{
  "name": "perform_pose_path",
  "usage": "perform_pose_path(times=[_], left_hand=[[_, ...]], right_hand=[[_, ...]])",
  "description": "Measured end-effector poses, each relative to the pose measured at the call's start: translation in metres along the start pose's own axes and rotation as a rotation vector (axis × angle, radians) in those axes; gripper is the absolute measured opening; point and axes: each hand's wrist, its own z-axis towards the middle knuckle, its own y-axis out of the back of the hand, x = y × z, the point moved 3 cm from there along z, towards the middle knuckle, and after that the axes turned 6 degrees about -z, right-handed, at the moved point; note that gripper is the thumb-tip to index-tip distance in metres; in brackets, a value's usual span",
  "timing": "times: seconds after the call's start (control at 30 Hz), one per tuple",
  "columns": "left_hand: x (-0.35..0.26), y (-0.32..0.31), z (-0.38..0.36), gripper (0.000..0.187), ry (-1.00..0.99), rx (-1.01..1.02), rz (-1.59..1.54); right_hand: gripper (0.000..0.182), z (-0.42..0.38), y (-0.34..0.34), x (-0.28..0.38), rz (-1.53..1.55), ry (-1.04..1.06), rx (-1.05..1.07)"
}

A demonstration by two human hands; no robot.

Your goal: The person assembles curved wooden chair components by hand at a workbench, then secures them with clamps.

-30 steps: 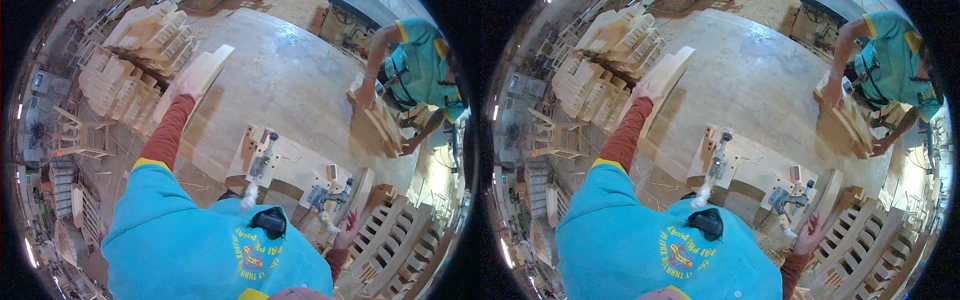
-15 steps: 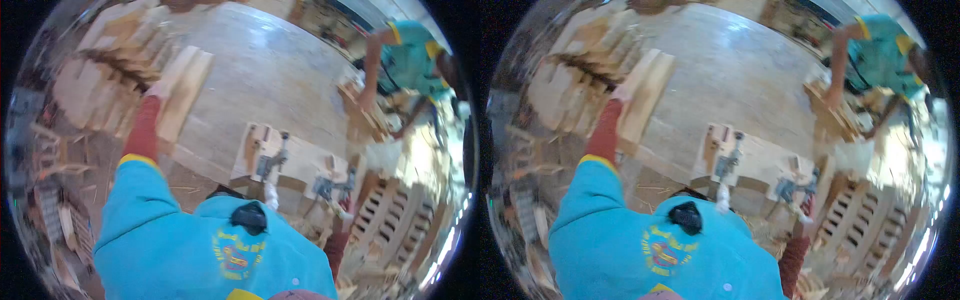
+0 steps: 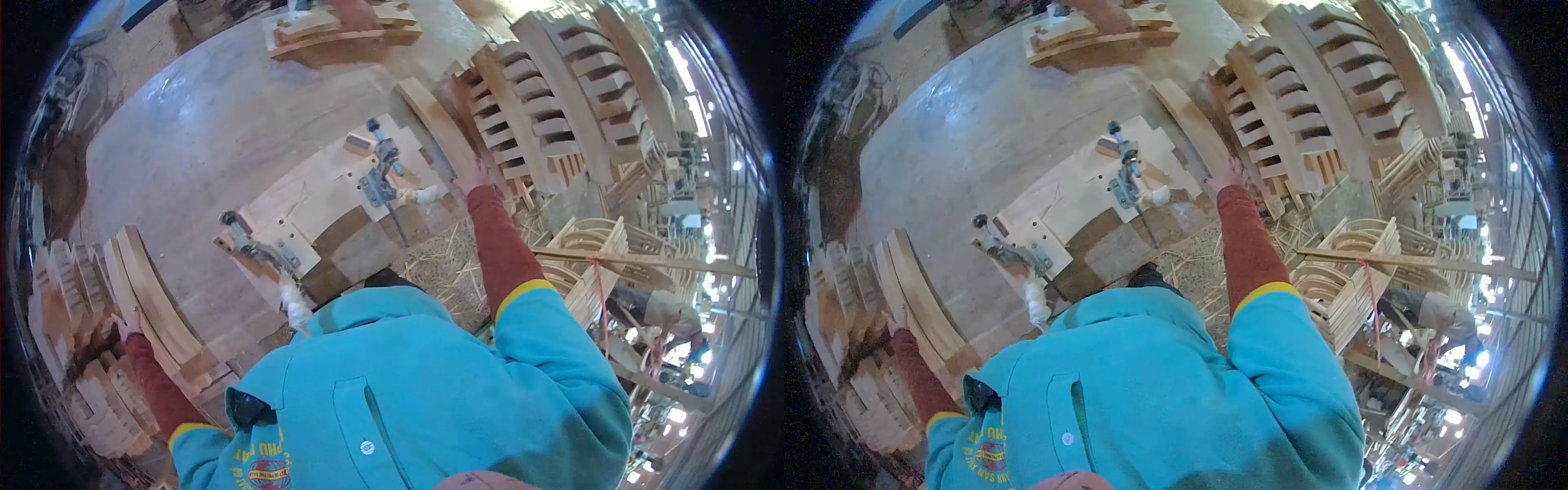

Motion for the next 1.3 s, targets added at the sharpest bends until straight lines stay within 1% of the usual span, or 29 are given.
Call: perform_pose_path(times=[0.03,0.07,0.1,0.13,0.17,0.2,0.23,0.27,0.3,0.33,0.4,0.47,0.5,0.53,0.57,0.6,0.63,0.7,0.77,0.8,0.9,0.93,1.0,1.03,1.07,1.13,1.2,1.27,1.3], left_hand=[[-0.026,-0.005,-0.006,0.079,-0.107,-0.011,-0.267],[-0.041,-0.01,-0.026,0.074,-0.091,0.043,-0.272],[-0.092,-0.01,-0.066,0.07,-0.073,0.097,-0.276],[-0.159,-0.008,-0.116,0.065,-0.056,0.15,-0.279],[-0.182,-0.013,-0.14,0.062,-0.149,0.23,-0.325],[-0.201,-0.022,-0.147,0.059,-0.252,0.321,-0.38],[-0.209,-0.035,-0.151,0.057,-0.239,0.469,-0.571],[-0.204,-0.047,-0.161,0.056,-0.235,0.624,-0.777],[-0.169,-0.069,-0.137,0.056,-0.209,0.66,-0.815],[-0.191,-0.066,-0.15,0.057,-0.156,0.656,-0.841],[-0.208,-0.062,-0.148,0.055,-0.221,0.743,-0.868],[-0.266,-0.048,-0.17,0.054,-0.306,0.71,-0.919],[-0.29,-0.042,-0.184,0.053,-0.343,0.684,-0.941],[-0.308,-0.039,-0.192,0.052,-0.342,0.635,-0.933],[-0.323,-0.037,-0.198,0.052,-0.34,0.585,-0.925],[-0.334,-0.033,-0.204,0.051,-0.336,0.53,-0.917],[-0.341,-0.028,-0.211,0.05,-0.353,0.523,-0.881],[-0.353,-0.024,-0.222,0.049,-0.383,0.501,-0.818],[-0.342,-0.021,-0.223,0.048,-0.436,0.54,-0.909],[-0.336,-0.02,-0.225,0.047,-0.461,0.56,-0.951],[-0.325,-0.007,-0.235,0.045,-0.399,0.47,-0.891],[-0.32,-0.005,-0.238,0.045,-0.371,0.442,-0.872],[-0.308,-0.002,-0.241,0.044,-0.299,0.387,-0.838],[-0.305,-0.002,-0.246,0.043,-0.3,0.364,-0.813],[-0.307,-0.002,-0.251,0.043,-0.299,0.341,-0.791],[-0.309,-0.003,-0.261,0.042,-0.283,0.319,-0.787],[-0.313,-0.008,-0.267,0.042,-0.264,0.327,-0.826],[-0.307,-0.013,-0.258,0.046,-0.322,0.33,-0.9],[-0.306,-0.016,-0.255,0.048,-0.353,0.33,-0.943]], right_hand=[[0.086,0.0,0.0,-0.003,-0.043,-0.013,-0.002],[0.087,-0.004,-0.001,-0.008,-0.062,-0.014,0.01],[0.087,-0.008,-0.004,-0.012,-0.081,-0.012,0.026],[0.086,-0.004,-0.015,-0.017,0.005,0.036,0.113],[0.084,0.008,-0.03,-0.024,0.093,0.082,0.193],[0.079,0.012,-0.015,-0.018,0.028,0.177,0.282],[0.074,0.01,0.018,-0.003,-0.028,0.278,0.365],[0.064,0.008,0.067,0.007,0.049,0.43,0.236],[0.055,-0.002,0.136,0.027,0.105,0.585,0.103],[0.044,-0.023,0.199,0.027,0.45,0.75,-0.254],[0.032,-0.023,0.3,0.017,0.645,0.532,-0.075],[0.028,-0.004,0.374,-0.02,0.844,0.514,-0.254],[0.029,0.007,0.41,-0.04,0.541,0.394,-0.491],[0.03,0.03,0.434,-0.067,0.414,0.206,-0.659],[0.032,0.066,0.45,-0.103,0.486,0.401,-0.907],[0.036,0.091,0.461,-0.138,0.316,0.233,-0.954],[0.04,0.111,0.471,-0.171,0.149,0.065,-0.994],[0.048,0.159,0.469,-0.24,-0.147,-0.05,-0.955],[0.058,0.176,0.456,-0.286,-0.221,-0.204,-0.833],[0.062,0.179,0.448,-0.296,-0.248,-0.252,-0.825],[0.073,0.188,0.436,-0.306,-0.281,-0.394,-0.718],[0.072,0.188,0.436,-0.305,-0.262,-0.456,-0.623],[0.071,0.17,0.451,-0.28,-0.231,-0.572,-0.42],[0.069,0.188,0.446,-0.298,-0.227,-0.576,-0.475],[0.068,0.212,0.44,-0.33,-0.222,-0.58,-0.532],[0.063,0.229,0.445,-0.337,-0.307,-0.502,-0.478],[0.056,0.213,0.469,-0.321,-0.484,-0.35,-0.261],[0.042,0.199,0.472,-0.318,-0.394,-0.2,-0.49],[0.039,0.167,0.484,-0.284,-0.347,-0.197,-0.538]])
